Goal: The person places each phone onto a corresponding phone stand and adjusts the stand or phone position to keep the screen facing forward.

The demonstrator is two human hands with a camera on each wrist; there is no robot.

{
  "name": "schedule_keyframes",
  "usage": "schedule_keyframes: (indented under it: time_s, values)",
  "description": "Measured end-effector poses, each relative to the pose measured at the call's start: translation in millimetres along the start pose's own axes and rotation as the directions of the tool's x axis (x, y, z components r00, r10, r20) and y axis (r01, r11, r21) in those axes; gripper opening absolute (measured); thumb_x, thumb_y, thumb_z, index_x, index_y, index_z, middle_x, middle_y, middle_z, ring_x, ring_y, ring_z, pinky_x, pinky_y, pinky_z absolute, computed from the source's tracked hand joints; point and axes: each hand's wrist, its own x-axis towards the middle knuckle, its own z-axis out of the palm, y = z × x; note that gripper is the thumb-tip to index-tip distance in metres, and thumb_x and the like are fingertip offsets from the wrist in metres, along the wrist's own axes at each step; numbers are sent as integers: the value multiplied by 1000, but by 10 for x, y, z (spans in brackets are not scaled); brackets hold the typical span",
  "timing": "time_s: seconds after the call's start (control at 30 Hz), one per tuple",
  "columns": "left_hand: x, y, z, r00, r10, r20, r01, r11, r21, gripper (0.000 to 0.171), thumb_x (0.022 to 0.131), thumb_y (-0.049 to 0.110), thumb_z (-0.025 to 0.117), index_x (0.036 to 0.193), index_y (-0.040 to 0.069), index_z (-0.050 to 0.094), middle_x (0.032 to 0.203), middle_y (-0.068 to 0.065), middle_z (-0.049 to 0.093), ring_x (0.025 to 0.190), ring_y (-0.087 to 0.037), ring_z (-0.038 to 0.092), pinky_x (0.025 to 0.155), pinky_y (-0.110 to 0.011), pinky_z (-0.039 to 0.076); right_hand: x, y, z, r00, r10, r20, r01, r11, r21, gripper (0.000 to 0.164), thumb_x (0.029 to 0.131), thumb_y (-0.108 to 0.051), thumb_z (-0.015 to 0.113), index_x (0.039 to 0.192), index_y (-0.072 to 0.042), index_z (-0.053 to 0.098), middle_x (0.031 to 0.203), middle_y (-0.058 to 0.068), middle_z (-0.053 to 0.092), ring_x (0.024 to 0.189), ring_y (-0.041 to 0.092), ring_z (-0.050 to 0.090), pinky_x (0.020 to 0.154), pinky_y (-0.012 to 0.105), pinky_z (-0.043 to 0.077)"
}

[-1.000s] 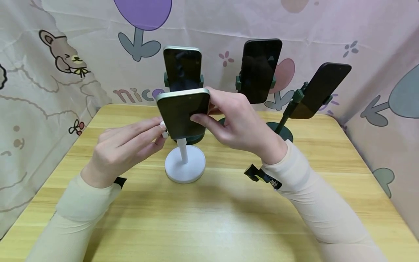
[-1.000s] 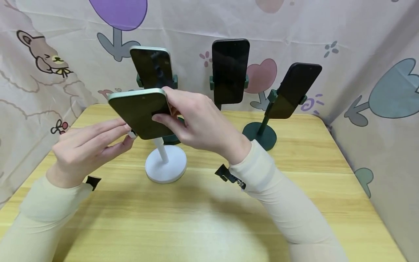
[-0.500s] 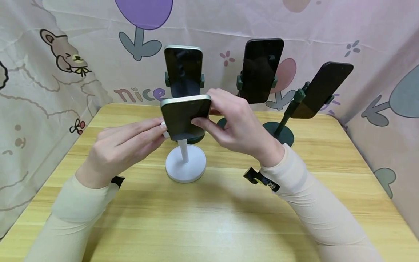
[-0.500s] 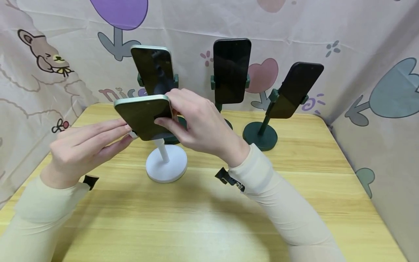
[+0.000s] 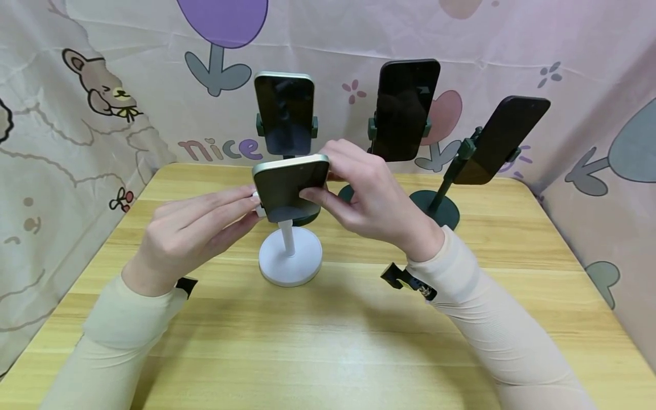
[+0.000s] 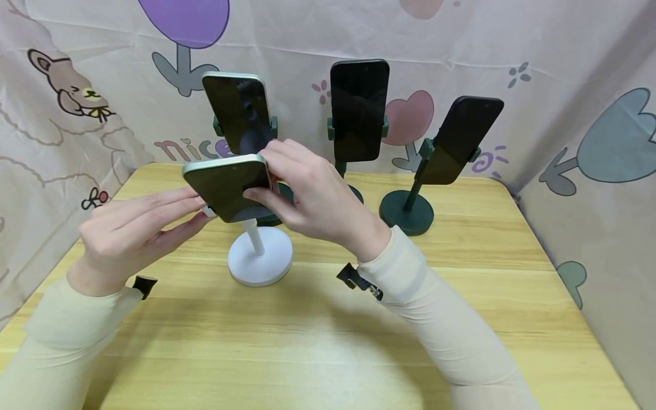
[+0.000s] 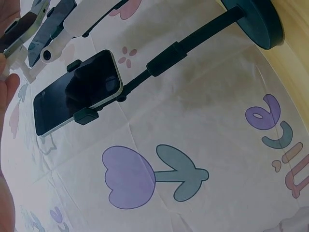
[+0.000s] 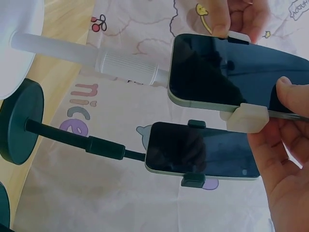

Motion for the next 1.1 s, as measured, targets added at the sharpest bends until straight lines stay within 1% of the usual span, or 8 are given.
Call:
schedule_keyframes:
  time_s: [0.33,0.5,0.57,0.67,0.73,0.8,0.97,1.1]
  values:
    - [13,7,2,1000,-11,8,11,1000,-2,15,90,16,68,89,3,75,87,-6,73,65,-23,69,50,-39,52,-12,12,5,1000,-8,0,8,1000,-10,20,80,-6,77,97,1,67,92,4,59,88,12,51,76,21,52]
    - [42,22,18,1000,-27,14,27,1000,12,19,92,20,66,87,3,73,84,-7,72,60,-23,67,43,-39,48,-14,26,11,1000,-9,-14,9,1000,6,20,80,-6,77,97,1,68,93,4,58,88,12,51,75,22,52]
    - [47,19,23,998,-50,24,50,999,-5,21,92,22,66,86,2,72,84,-7,72,60,-23,67,45,-37,49,-19,33,18,1000,-2,-23,3,1000,27,20,80,-5,77,97,1,68,93,4,58,87,12,53,76,22,53]
    - [39,-2,22,993,-102,54,106,992,-72,26,90,26,67,89,0,71,85,-8,72,66,-23,68,58,-28,55,-28,40,33,999,7,-39,-5,998,57,22,80,-5,77,99,2,68,93,5,57,87,11,56,76,23,54]
    - [27,-19,18,985,-151,81,161,978,-133,32,88,29,69,92,-2,70,87,-8,71,69,-21,69,67,-25,56,-31,43,45,999,12,-47,-9,997,73,23,80,-5,77,99,2,68,94,5,57,87,10,57,75,24,54]
    - [11,-34,14,974,-200,107,218,957,-191,37,85,32,72,95,-4,69,90,-9,71,71,-19,69,70,-22,55,-34,45,56,999,18,-52,-13,997,81,23,79,-5,77,99,2,68,94,5,57,87,10,57,74,24,54]
    - [-10,-47,21,940,-308,145,338,895,-292,40,82,29,76,95,-8,69,89,-9,71,71,-16,70,65,-21,56,-46,50,67,998,39,-56,-34,995,93,23,79,-5,77,99,2,66,94,4,57,88,9,57,74,26,55]
    - [13,-23,19,920,-356,161,390,863,-321,33,82,22,76,94,-8,70,87,-10,71,71,-16,70,65,-21,56,-75,63,59,996,83,-43,-79,992,96,28,80,-8,78,102,0,63,97,2,58,89,9,57,74,25,55]
